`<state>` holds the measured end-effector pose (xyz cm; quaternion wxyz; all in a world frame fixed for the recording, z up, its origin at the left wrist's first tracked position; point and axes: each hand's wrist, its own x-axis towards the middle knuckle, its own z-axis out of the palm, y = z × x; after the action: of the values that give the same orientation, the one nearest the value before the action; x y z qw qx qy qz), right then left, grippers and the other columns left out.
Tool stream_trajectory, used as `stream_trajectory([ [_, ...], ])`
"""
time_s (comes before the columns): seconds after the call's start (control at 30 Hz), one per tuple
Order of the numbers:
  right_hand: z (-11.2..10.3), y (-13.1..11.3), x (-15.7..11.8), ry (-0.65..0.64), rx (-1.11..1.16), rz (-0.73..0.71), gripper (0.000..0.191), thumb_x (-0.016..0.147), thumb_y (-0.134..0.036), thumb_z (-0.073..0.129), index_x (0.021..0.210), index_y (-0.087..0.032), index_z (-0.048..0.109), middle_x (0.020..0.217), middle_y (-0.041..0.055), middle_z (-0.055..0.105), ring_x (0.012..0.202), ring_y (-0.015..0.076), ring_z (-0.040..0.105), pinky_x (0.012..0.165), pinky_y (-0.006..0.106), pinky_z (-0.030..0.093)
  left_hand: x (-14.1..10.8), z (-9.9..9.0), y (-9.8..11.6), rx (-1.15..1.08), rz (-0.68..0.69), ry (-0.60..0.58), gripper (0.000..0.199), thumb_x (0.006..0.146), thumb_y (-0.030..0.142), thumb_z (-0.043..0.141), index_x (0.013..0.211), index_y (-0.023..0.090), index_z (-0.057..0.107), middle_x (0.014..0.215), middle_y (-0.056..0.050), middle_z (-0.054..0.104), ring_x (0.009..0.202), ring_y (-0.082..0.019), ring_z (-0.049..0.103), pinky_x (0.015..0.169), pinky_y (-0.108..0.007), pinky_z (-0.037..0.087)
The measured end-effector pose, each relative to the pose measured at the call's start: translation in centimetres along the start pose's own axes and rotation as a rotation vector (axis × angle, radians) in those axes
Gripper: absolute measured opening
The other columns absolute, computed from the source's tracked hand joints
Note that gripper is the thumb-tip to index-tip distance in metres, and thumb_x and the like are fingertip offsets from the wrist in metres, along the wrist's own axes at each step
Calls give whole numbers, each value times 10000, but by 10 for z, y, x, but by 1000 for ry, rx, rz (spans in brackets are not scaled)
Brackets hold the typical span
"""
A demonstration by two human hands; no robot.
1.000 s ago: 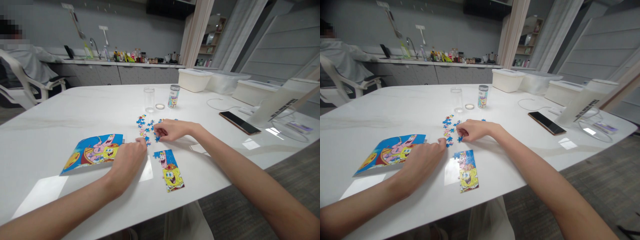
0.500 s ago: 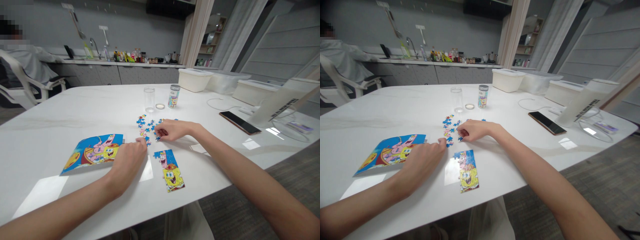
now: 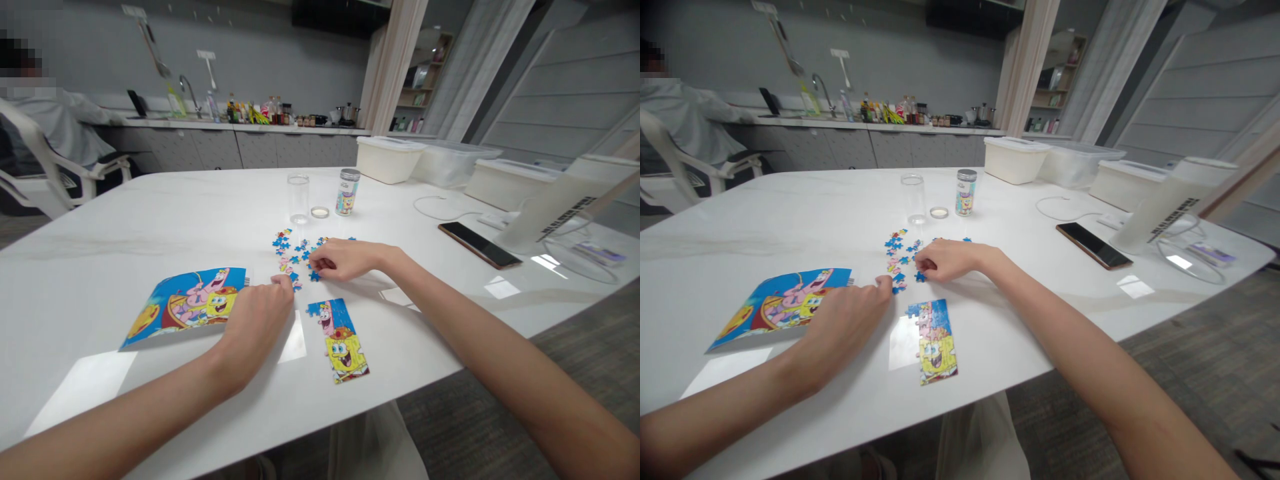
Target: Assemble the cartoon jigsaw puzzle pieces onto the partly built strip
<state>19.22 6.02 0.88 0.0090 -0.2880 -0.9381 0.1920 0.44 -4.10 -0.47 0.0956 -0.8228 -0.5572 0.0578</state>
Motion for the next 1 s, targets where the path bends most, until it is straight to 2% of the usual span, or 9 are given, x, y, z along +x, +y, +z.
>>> stream_trajectory([
  [0.1, 0, 0, 0, -4, -2, -1, 106, 735, -76, 524, 728, -181, 511, 645, -18, 531, 591, 112, 439, 624, 261, 339, 0, 0, 1, 160, -18, -17, 421, 829, -78, 441, 1220, 37, 545, 675, -84, 673, 641, -222, 690, 511, -242, 393],
  [0.23, 0, 0, 0, -11, 6, 6, 116, 714, -67, 519, 741, -180, 516, 646, -16, 539, 595, 115, 449, 623, 260, 342, 0, -2, 2, 206, 0, -35, 429, 823, -72, 439, 1221, 45, 546, 669, -75, 677, 629, -209, 688, 495, -234, 388],
  [0.4, -1, -1, 0, -4, 19, 8, 135, 693, -61, 517, 752, -181, 501, 652, -14, 547, 595, 116, 458, 611, 255, 345, 0, -5, 3, 221, 25, -39, 432, 828, -101, 416, 1221, 7, 556, 681, -102, 686, 630, -223, 693, 487, -238, 384],
  [0.57, -1, -1, 0, -6, 20, 12, 130, 695, -68, 515, 743, -187, 490, 661, -10, 553, 601, 119, 459, 616, 258, 343, 1, -6, 3, 209, 5, -45, 431, 829, -92, 415, 1207, 40, 572, 687, -96, 697, 639, -212, 693, 501, -231, 401],
  [1.0, 1, 1, 0, 2, 13, 3, 115, 710, -75, 523, 729, -184, 493, 641, -19, 536, 588, 111, 448, 618, 262, 335, 0, -7, 3, 205, 4, -50, 423, 819, -89, 428, 1199, 40, 561, 677, -88, 685, 631, -217, 690, 494, -236, 380],
])
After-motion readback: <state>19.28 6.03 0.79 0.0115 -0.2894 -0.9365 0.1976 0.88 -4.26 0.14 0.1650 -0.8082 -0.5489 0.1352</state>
